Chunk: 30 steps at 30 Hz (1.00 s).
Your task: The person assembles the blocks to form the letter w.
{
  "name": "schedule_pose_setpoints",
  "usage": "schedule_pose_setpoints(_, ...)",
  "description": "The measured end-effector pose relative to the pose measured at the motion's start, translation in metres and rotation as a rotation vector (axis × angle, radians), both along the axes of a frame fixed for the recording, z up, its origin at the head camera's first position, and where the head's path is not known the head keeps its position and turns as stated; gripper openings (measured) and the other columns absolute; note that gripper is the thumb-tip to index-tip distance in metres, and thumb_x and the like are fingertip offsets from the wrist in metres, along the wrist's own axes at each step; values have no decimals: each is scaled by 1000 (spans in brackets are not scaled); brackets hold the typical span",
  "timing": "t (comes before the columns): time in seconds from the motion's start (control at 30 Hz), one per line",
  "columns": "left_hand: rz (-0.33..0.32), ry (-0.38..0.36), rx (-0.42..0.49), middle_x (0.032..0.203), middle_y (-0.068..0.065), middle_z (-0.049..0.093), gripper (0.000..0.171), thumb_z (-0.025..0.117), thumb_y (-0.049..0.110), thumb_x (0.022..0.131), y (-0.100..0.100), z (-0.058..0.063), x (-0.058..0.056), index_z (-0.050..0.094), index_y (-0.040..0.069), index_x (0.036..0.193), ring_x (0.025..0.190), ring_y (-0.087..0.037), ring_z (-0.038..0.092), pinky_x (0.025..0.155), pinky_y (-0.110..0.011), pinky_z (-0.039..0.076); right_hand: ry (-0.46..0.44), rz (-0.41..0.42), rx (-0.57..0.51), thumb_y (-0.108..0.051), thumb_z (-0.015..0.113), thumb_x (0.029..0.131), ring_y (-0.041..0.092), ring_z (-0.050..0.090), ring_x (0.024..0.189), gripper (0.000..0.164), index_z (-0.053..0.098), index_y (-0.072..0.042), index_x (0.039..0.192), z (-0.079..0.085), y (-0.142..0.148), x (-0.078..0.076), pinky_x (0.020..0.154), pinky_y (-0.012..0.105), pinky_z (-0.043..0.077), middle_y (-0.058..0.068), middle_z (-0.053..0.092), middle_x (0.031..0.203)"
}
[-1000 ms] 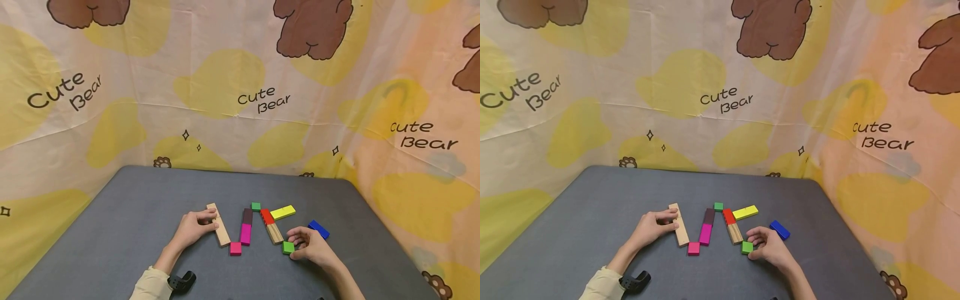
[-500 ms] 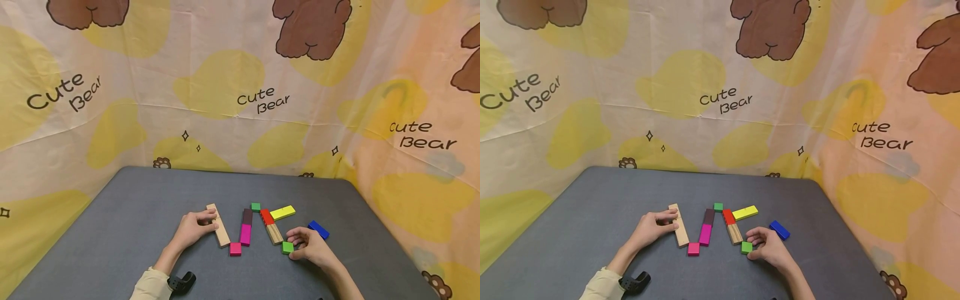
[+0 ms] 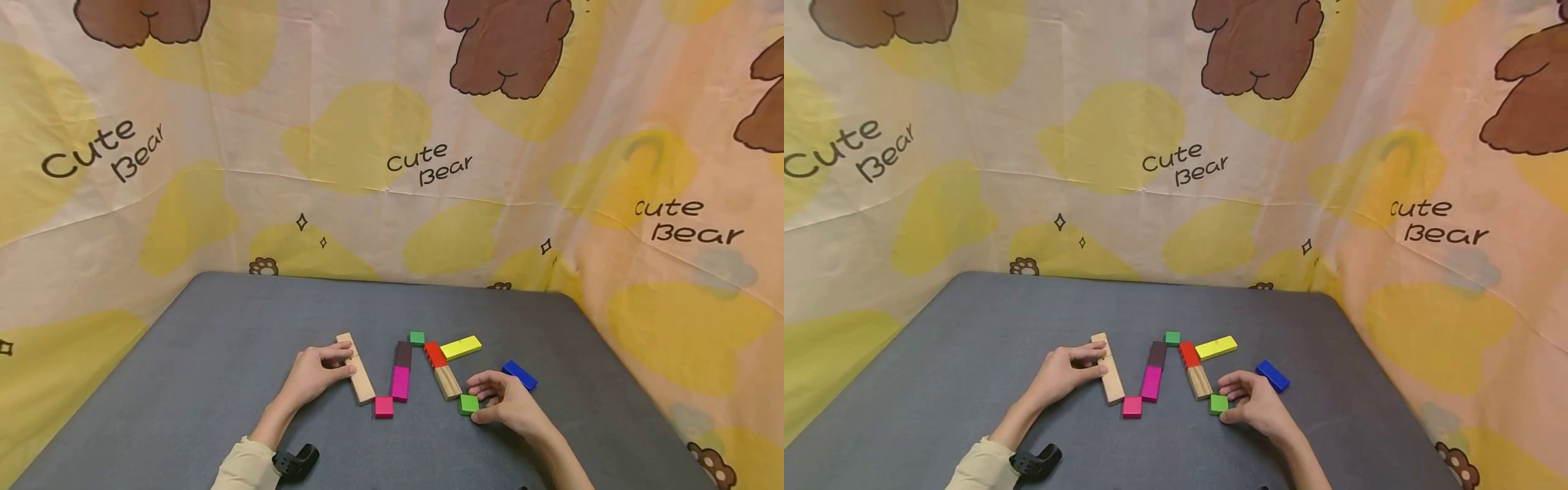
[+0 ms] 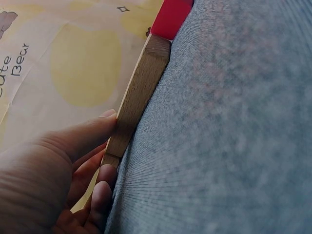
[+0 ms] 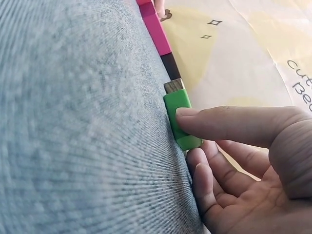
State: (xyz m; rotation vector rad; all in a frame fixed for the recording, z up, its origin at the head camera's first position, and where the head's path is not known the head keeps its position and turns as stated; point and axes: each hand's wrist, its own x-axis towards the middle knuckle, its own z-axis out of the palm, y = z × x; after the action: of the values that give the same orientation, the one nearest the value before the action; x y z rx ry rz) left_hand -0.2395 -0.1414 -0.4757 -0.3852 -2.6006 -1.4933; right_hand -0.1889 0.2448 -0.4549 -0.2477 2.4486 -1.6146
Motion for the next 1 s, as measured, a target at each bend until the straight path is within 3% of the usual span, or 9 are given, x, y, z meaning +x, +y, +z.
schedule_pose_setpoints(0.63,-19,-4,5,125,4,65,37,84,25,80,-1,-1,0,76,13,115,105,-14,63,77,-29,48,9,-11,10,-3,87,70,28,59,95,52,64,6,116,3,-1,4,77,31,51,13,66,105)
schedule_pose_setpoints(0.8,-21,-13,10,126,4,65,38,84,26,81,-2,-1,-1,76,14,116,104,-13,63,77,-29,47,79,-186,-13,-14,82,81,27,60,95,43,65,3,117,10,-3,4,78,31,50,15,66,108)
schedule_pose_setpoints(0.9,-18,-16,18,126,4,65,38,84,26,81,-3,-1,-1,76,14,116,104,-13,63,76,-29,47,125,-329,-36,-21,82,83,26,58,100,46,64,0,120,16,-5,-1,79,31,48,14,64,114)
schedule_pose_setpoints(1.0,-24,-16,20,127,3,65,39,84,26,81,-2,-1,-1,76,14,116,105,-14,63,76,-29,47,152,-410,-12,-25,82,83,25,56,104,52,62,-2,124,20,-6,-10,81,29,48,15,61,122)
